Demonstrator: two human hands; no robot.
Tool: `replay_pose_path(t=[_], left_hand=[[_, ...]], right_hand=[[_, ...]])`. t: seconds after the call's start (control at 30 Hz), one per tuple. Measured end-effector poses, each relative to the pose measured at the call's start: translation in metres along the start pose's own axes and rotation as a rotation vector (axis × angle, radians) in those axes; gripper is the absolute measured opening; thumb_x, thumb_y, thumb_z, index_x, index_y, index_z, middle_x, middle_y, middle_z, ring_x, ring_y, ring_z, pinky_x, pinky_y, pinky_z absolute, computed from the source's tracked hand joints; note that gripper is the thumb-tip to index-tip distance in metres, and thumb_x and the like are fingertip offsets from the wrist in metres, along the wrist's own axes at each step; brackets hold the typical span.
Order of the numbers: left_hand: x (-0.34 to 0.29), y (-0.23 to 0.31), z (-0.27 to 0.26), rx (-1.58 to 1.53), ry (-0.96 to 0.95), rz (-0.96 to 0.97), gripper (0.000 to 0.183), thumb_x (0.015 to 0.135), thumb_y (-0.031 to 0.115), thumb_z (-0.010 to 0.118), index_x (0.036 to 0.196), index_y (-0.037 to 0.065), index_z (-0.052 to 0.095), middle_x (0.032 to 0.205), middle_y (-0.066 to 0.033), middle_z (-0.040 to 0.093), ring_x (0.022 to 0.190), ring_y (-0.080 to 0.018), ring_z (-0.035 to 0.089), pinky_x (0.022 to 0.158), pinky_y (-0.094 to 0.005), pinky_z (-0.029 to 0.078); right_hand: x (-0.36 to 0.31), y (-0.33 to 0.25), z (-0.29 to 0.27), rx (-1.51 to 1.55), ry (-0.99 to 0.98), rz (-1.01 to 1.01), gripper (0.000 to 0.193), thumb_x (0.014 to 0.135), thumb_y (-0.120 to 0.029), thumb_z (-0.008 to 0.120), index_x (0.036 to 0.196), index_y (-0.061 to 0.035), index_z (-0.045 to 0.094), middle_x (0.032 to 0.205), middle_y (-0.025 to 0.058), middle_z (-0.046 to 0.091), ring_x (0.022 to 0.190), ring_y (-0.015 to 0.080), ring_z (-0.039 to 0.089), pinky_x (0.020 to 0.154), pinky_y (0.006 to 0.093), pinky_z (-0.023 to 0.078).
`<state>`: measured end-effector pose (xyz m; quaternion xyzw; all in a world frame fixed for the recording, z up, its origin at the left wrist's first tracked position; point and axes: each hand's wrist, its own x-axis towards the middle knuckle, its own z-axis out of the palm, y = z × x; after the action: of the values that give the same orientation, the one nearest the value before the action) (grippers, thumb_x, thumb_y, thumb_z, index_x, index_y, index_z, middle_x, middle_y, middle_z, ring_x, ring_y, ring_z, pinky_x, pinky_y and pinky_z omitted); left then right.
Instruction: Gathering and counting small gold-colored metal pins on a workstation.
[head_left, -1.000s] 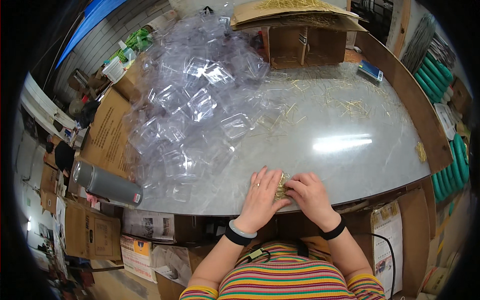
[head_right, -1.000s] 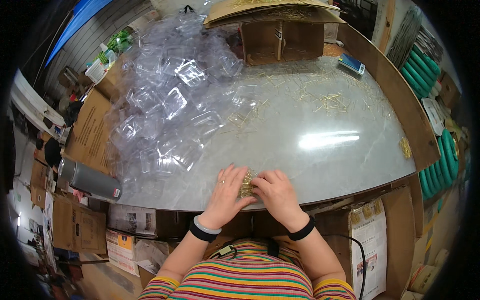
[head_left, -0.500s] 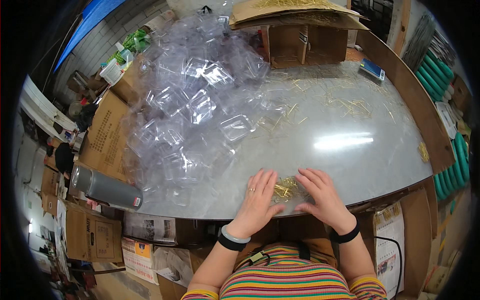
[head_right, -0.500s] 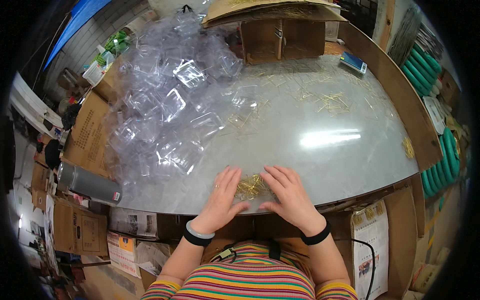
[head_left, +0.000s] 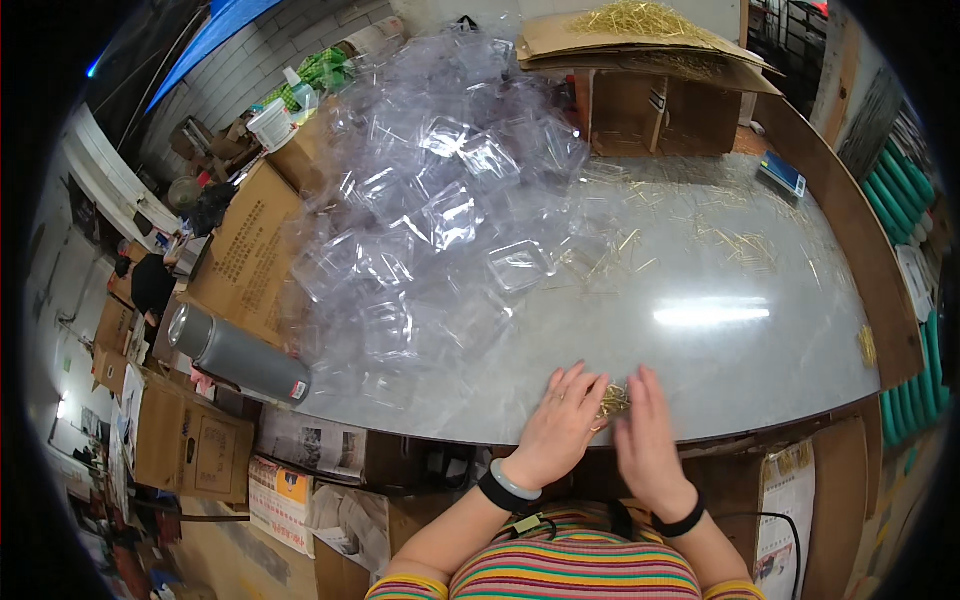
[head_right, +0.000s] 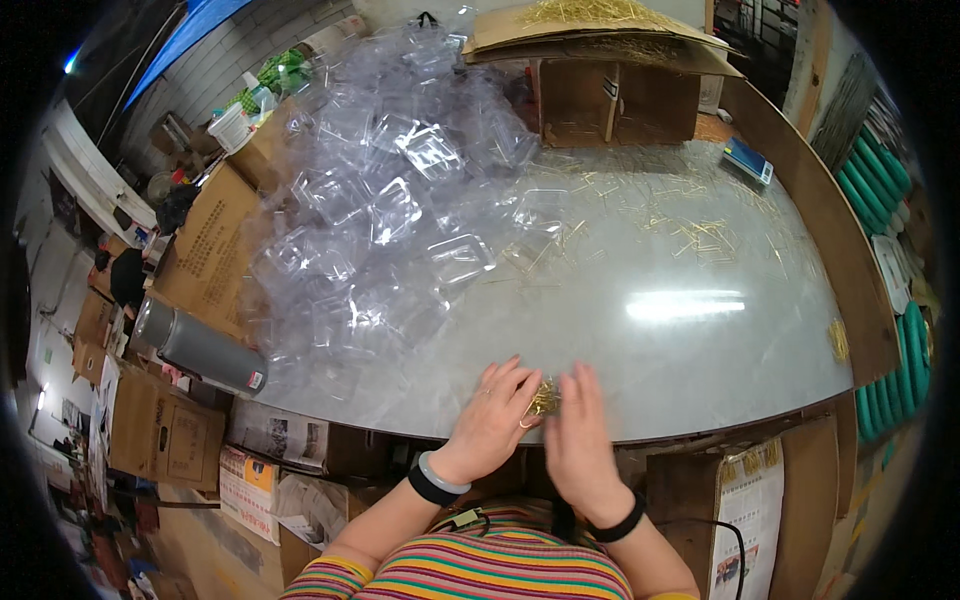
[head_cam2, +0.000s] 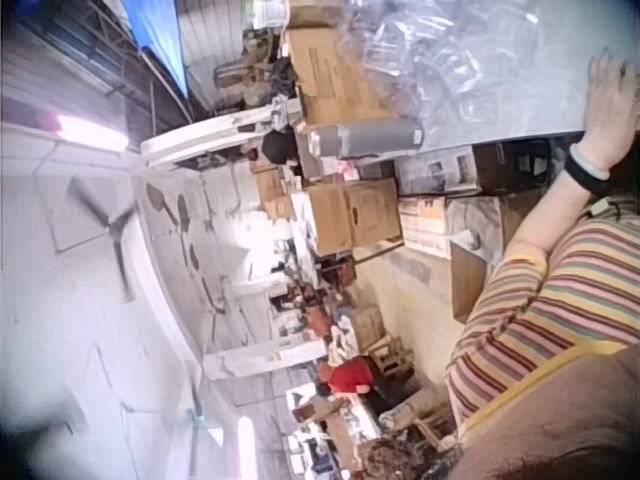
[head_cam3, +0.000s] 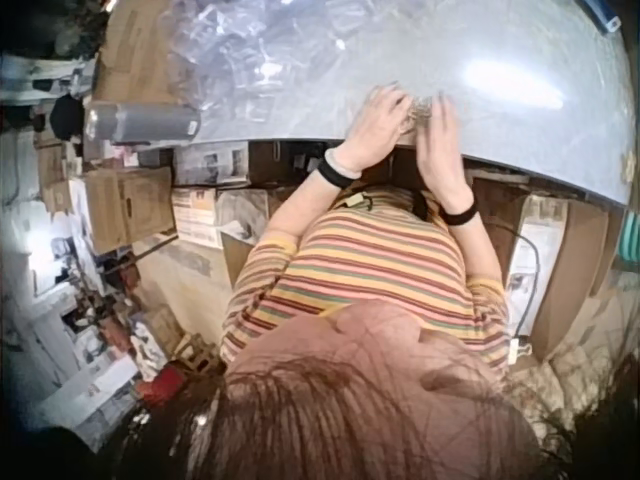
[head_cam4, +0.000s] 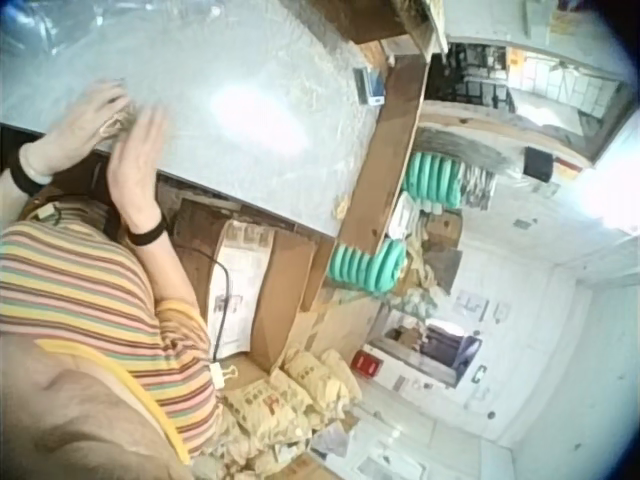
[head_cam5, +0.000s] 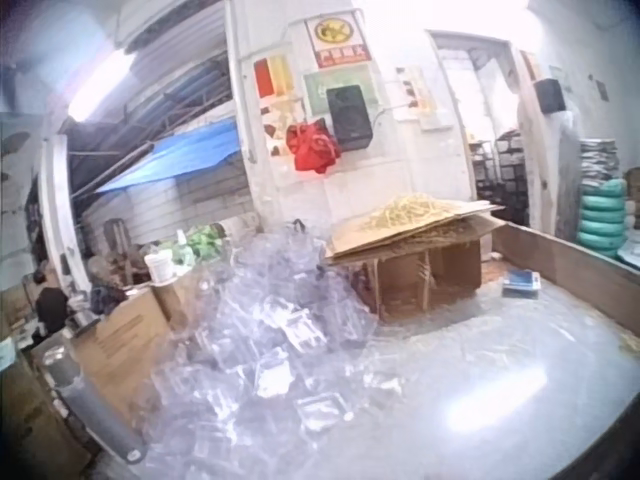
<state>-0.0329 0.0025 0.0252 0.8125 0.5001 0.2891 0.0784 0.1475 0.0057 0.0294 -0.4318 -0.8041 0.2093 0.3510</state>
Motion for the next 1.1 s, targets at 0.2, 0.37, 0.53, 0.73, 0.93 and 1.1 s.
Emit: replay_pose_path(t=[0.2,0.37,0.53,0.73,0.93,1.1], left_hand=[[-0.007,-0.011,0.011,-0.133,0.054,-0.026,0.070,0.083,-0.001,0.069,0.145,-0.006,0.038,0.139,-0.0260,0.047,0.133,-0.0455,0.043,0.117,-0.0528,0.032],[-0.003,-0.012,-0.008,-0.316,-0.028,-0.040,0.082,0.086,0.001,0.070,0.154,-0.003,0.024,0.140,-0.0255,0.047,0.132,-0.0439,0.044,0.116,-0.0516,0.032],[-0.005,-0.018,-0.012,-0.431,-0.063,-0.091,0.077,0.086,-0.003,0.068,0.153,-0.001,0.029,0.139,-0.0252,0.047,0.128,-0.0432,0.048,0.109,-0.0453,0.042],[-0.008,-0.009,-0.010,-0.361,-0.001,-0.092,0.070,0.085,-0.004,0.068,0.149,0.000,0.039,0.138,-0.0238,0.048,0.125,-0.0434,0.050,0.104,-0.0436,0.046],[-0.010,-0.023,-0.042,-0.091,-0.021,-0.031,0.068,0.079,0.012,0.079,0.140,0.000,0.049,0.136,-0.0183,0.051,0.121,-0.0409,0.052,0.094,-0.0435,0.050],[-0.016,-0.021,-0.055,-0.142,-0.151,-0.230,0.056,0.077,0.019,0.083,0.125,0.003,0.060,0.118,-0.0149,0.059,0.098,-0.0358,0.061,0.084,-0.0415,0.052]], right_hand=[[0.019,-0.004,0.002,0.229,-0.129,-0.069,0.066,0.087,0.006,0.052,0.149,0.0086,0.030,0.153,0.0322,0.034,0.141,0.0495,0.035,0.118,0.0492,0.031],[0.032,0.016,-0.018,-0.044,-0.244,-0.219,0.085,0.079,-0.021,0.080,0.150,-0.0006,0.036,0.149,0.0198,0.046,0.140,0.0415,0.041,0.117,0.0541,0.030],[0.034,0.019,-0.013,-0.117,-0.281,-0.228,0.062,0.079,-0.014,0.077,0.136,-0.0025,0.054,0.134,0.0158,0.055,0.130,0.0362,0.050,0.112,0.0480,0.039],[0.020,0.001,0.002,-0.191,-0.174,-0.223,0.044,0.082,-0.004,0.066,0.126,-0.0023,0.059,0.128,0.0158,0.058,0.127,0.0349,0.053,0.109,0.0440,0.045],[0.014,0.006,0.004,-0.165,-0.150,-0.298,0.039,0.085,0.000,0.059,0.124,-0.0015,0.060,0.130,0.0169,0.058,0.126,0.0357,0.054,0.109,0.0449,0.045],[0.016,0.005,0.000,-0.061,-0.175,-0.286,0.040,0.087,0.002,0.058,0.126,-0.0005,0.057,0.133,0.0176,0.056,0.126,0.0376,0.054,0.107,0.0444,0.047]])
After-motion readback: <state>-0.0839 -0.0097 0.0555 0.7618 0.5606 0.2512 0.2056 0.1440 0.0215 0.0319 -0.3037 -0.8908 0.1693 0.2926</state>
